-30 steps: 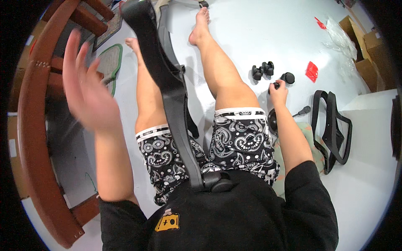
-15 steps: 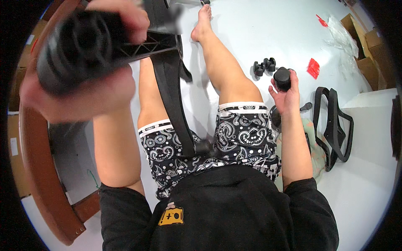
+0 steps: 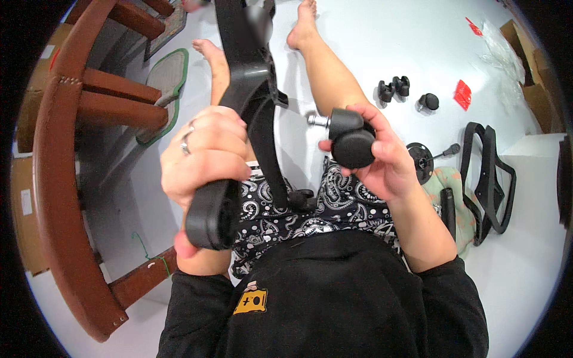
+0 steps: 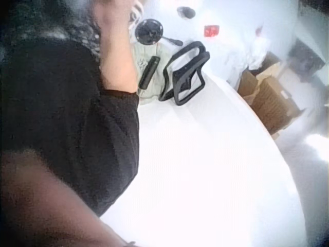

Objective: The person unpacks a cardboard box and removes parts of an office chair, including the base, wheels, and seat. They sit on the floor and attach the wheels to the chair base by hand, then place the assembled base on the floor.

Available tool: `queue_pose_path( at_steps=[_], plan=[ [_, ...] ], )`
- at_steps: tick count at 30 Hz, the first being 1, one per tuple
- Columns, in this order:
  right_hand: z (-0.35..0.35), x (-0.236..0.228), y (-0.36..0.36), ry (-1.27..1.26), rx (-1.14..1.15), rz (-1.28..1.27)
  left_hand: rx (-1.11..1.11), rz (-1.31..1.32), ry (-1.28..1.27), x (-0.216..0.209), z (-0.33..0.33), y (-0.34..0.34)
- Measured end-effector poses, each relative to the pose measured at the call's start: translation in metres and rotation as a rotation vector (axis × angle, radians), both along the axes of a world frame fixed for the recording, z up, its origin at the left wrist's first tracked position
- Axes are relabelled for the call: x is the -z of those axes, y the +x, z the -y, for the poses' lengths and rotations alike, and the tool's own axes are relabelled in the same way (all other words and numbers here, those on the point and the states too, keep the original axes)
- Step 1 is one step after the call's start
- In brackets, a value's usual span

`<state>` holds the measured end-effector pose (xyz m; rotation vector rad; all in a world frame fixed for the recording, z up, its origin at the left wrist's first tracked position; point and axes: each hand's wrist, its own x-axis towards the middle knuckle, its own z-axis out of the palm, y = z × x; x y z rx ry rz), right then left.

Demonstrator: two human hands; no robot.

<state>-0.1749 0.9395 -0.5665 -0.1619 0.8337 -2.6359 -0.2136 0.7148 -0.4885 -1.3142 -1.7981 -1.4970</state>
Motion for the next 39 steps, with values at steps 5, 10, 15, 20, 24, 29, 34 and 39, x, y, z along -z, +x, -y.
queue_pose_path(
  at_steps=[5, 10, 15, 20, 24, 29, 34, 39],
  plan=[
    [0.018, -0.037, 0.011, -0.071, -0.109, -0.127, -0.040, 0.047, -0.053, -0.008, -0.009, 0.008],
    [0.025, -0.066, 0.018, 0.102, 0.028, -0.524, 0.048, 0.069, -0.106, -0.012, -0.006, 0.010],
    [0.031, -0.075, 0.026, 0.017, 0.072, -0.491, 0.037, 0.145, -0.057, -0.023, -0.015, 0.017],
    [0.027, -0.075, 0.022, 0.102, 0.100, -0.650, 0.019, 0.192, -0.076, -0.033, -0.024, 0.022],
    [0.019, -0.081, 0.023, 0.253, 0.175, -0.772, 0.043, 0.204, 0.003, -0.039, -0.034, 0.032],
    [0.014, -0.085, 0.028, 0.378, 0.230, -0.860, 0.049, 0.285, 0.010, -0.041, -0.037, 0.040],
    [0.011, -0.088, 0.028, 0.413, 0.305, -0.910, 0.073, 0.254, 0.030, -0.049, -0.039, 0.043],
    [0.023, -0.085, 0.033, 0.379, 0.540, -0.908, 0.222, 0.319, -0.081, -0.056, -0.040, 0.042]
  ],
)
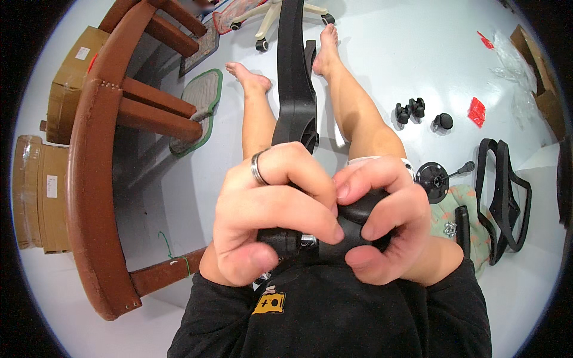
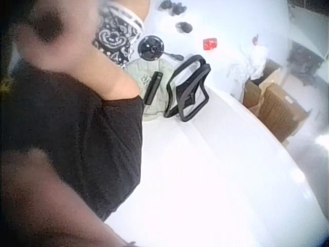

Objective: The person unpacks a cardboard box and removes parts of an office chair, including the base, wheels, and seat. They sit on the floor and attach the wheels to the chair base by hand, then place the assembled base on the floor.

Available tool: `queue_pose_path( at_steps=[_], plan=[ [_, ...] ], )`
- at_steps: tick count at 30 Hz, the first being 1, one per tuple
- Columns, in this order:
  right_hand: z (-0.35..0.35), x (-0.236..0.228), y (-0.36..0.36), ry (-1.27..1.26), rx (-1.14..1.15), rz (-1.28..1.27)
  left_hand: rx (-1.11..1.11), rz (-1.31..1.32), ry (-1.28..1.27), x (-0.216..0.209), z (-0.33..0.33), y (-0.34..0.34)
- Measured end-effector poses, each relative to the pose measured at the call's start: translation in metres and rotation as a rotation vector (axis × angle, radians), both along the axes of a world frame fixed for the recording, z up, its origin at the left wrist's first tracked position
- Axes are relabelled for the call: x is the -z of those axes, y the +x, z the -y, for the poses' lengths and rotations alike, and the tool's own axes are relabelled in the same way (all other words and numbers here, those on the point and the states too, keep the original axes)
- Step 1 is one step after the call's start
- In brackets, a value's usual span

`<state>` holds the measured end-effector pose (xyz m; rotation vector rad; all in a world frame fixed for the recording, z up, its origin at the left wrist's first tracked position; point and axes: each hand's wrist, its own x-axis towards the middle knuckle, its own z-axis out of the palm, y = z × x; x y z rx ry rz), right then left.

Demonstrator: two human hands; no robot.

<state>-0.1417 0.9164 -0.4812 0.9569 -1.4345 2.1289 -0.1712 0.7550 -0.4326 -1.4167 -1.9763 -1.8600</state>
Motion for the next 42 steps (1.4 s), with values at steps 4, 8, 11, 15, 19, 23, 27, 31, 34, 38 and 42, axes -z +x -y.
queue_pose_path(
  at_steps=[4, 8, 11, 15, 19, 23, 27, 31, 34, 38, 42],
  plan=[
    [0.004, -0.004, 0.006, -0.018, 0.056, 0.028, -0.108, -0.018, -0.039, -0.003, -0.008, 0.007],
    [0.008, 0.002, 0.008, -0.050, 0.090, -0.003, -0.112, -0.065, -0.025, -0.001, -0.009, 0.006],
    [0.004, 0.003, 0.015, 0.040, 0.071, 0.006, -0.081, -0.070, -0.050, -0.003, -0.009, 0.005],
    [-0.006, -0.001, 0.012, 0.151, 0.031, 0.040, -0.124, -0.021, -0.016, 0.002, -0.010, 0.011],
    [-0.007, 0.001, 0.008, 0.095, 0.012, 0.024, -0.061, -0.057, 0.007, 0.008, -0.007, 0.006],
    [0.007, 0.006, 0.015, -0.114, 0.119, 0.025, -0.066, 0.032, -0.043, 0.000, -0.012, 0.012],
    [0.002, 0.011, 0.014, -0.058, 0.121, 0.042, -0.045, -0.022, -0.067, 0.004, -0.011, 0.009],
    [-0.001, 0.008, 0.012, -0.058, 0.055, 0.054, -0.008, -0.053, -0.127, 0.001, -0.010, 0.008],
    [0.000, 0.001, 0.010, -0.132, -0.052, 0.192, 0.032, -0.140, -0.266, -0.014, -0.009, 0.001],
    [0.013, -0.004, 0.018, -0.352, -0.059, 0.496, 0.205, -0.337, -0.515, -0.036, -0.009, -0.016],
    [0.003, -0.004, 0.021, -0.329, -0.142, 0.629, 0.316, -0.253, -0.528, -0.037, -0.012, -0.019]
  ],
)
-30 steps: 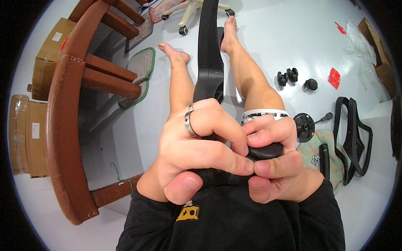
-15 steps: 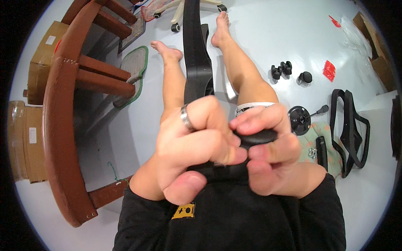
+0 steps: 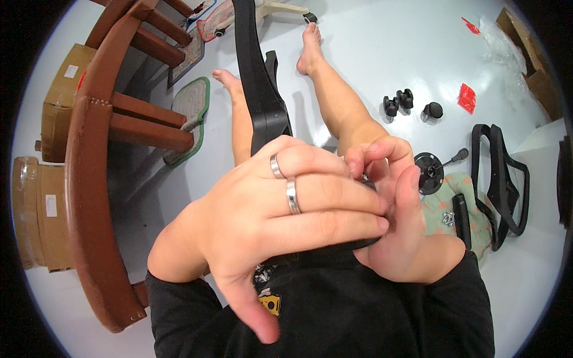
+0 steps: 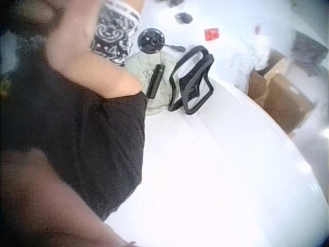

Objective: The person unpacks a cardboard box and removes parts of an office chair, including the base, wheels, and seat. They sit on the floor and attach the wheels to the chair base by hand, then place the assembled base on the floor.

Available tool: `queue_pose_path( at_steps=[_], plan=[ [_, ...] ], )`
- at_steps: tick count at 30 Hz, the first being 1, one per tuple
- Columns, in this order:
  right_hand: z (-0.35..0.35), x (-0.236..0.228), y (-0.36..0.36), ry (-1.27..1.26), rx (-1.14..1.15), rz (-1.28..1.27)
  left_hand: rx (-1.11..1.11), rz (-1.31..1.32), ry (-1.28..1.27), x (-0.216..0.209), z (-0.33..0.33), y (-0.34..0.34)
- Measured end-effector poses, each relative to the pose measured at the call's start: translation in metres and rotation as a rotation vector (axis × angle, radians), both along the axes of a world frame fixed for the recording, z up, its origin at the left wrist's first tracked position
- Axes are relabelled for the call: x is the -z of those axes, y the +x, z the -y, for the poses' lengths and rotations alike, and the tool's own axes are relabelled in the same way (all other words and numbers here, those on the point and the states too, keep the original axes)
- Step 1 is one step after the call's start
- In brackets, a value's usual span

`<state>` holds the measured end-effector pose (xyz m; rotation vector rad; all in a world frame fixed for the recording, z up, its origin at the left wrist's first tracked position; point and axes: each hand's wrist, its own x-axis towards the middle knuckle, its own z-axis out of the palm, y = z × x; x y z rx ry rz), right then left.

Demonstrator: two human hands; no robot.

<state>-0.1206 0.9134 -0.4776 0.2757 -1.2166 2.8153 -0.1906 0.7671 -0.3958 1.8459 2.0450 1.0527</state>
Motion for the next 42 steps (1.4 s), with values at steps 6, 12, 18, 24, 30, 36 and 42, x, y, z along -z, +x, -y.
queue_pose_path(
  at_steps=[6, 12, 18, 24, 30, 36, 42],
  plan=[
    [0.000, -0.001, 0.003, -0.057, -0.068, 0.038, 0.033, 0.137, -0.016, -0.001, -0.001, 0.005],
    [0.000, -0.008, 0.003, 0.022, 0.005, 0.082, 0.072, -0.161, -0.037, -0.007, -0.008, 0.005],
    [0.000, -0.008, -0.003, 0.022, -0.034, 0.062, 0.068, -0.219, 0.071, -0.002, -0.010, 0.007],
    [-0.003, -0.014, -0.004, -0.110, -0.081, 0.254, 0.241, -0.153, 0.248, 0.023, -0.011, -0.013],
    [-0.004, -0.011, -0.001, -0.001, -0.065, 0.205, 0.067, 0.058, 0.331, 0.022, -0.025, 0.006],
    [-0.001, -0.005, 0.004, 0.290, 0.152, -0.047, -0.069, -0.063, 0.361, 0.030, -0.020, 0.017],
    [0.016, 0.011, 0.003, 0.356, 0.410, -0.277, -0.080, -0.073, 0.273, 0.025, -0.010, 0.026]
  ],
)
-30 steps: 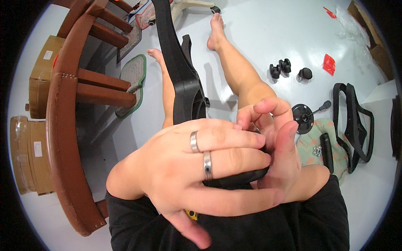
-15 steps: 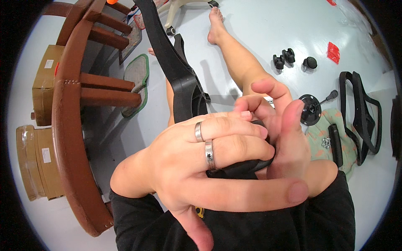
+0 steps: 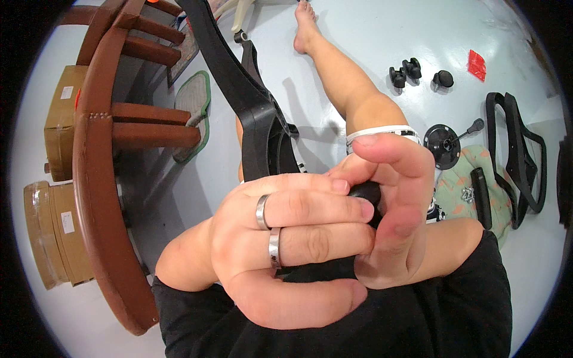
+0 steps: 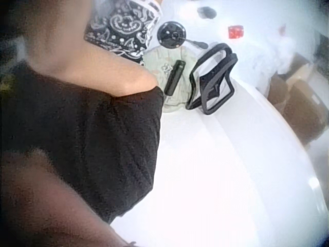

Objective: The person unpacks a cardboard box and removes parts of an office chair, including the base, wheels, and seat. They sit on the floor and attach the wheels to the chair base by hand, then place the assembled base on the floor.

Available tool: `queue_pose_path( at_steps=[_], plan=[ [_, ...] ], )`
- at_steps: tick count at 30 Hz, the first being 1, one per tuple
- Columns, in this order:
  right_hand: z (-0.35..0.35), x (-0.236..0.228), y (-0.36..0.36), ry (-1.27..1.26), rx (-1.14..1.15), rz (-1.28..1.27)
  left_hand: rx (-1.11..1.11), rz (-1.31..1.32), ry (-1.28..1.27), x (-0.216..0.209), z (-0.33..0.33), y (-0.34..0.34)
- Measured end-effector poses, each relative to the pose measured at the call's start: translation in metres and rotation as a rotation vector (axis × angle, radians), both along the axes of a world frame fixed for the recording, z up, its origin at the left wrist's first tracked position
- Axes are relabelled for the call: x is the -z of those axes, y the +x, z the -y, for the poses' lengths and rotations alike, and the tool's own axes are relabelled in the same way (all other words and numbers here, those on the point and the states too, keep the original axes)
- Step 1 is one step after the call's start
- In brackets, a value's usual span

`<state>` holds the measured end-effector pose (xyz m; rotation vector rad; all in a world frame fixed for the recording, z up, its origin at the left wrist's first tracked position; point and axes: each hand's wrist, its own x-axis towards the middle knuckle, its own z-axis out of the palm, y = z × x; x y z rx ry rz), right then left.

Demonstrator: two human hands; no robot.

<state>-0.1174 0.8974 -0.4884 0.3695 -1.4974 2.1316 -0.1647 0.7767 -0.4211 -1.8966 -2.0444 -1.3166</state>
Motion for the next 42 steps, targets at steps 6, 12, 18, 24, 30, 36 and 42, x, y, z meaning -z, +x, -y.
queue_pose_path(
  at_steps=[6, 12, 18, 24, 30, 36, 42],
  plan=[
    [0.007, 0.007, 0.004, -0.053, -0.011, -0.124, 0.050, -0.024, -0.039, 0.001, 0.012, 0.003],
    [0.009, 0.019, 0.002, -0.020, 0.028, -0.223, 0.071, -0.079, 0.024, 0.009, 0.013, 0.001],
    [0.024, 0.020, 0.006, -0.051, -0.047, -0.309, 0.097, -0.030, 0.194, 0.022, 0.015, 0.012],
    [0.013, 0.011, -0.011, -0.149, -0.363, -0.210, 0.091, -0.008, 0.198, 0.016, 0.011, -0.007],
    [-0.018, 0.024, -0.049, -0.256, -0.582, 0.106, -0.064, 0.000, 0.035, 0.000, 0.042, 0.014],
    [-0.173, 0.215, -0.173, 0.981, 0.381, 0.721, -0.599, -0.099, 0.456, -0.014, 0.035, -0.050],
    [-0.163, 0.246, -0.182, 1.351, 0.214, 1.042, -0.923, 0.716, 0.343, -0.029, 0.069, -0.211]
  ],
)
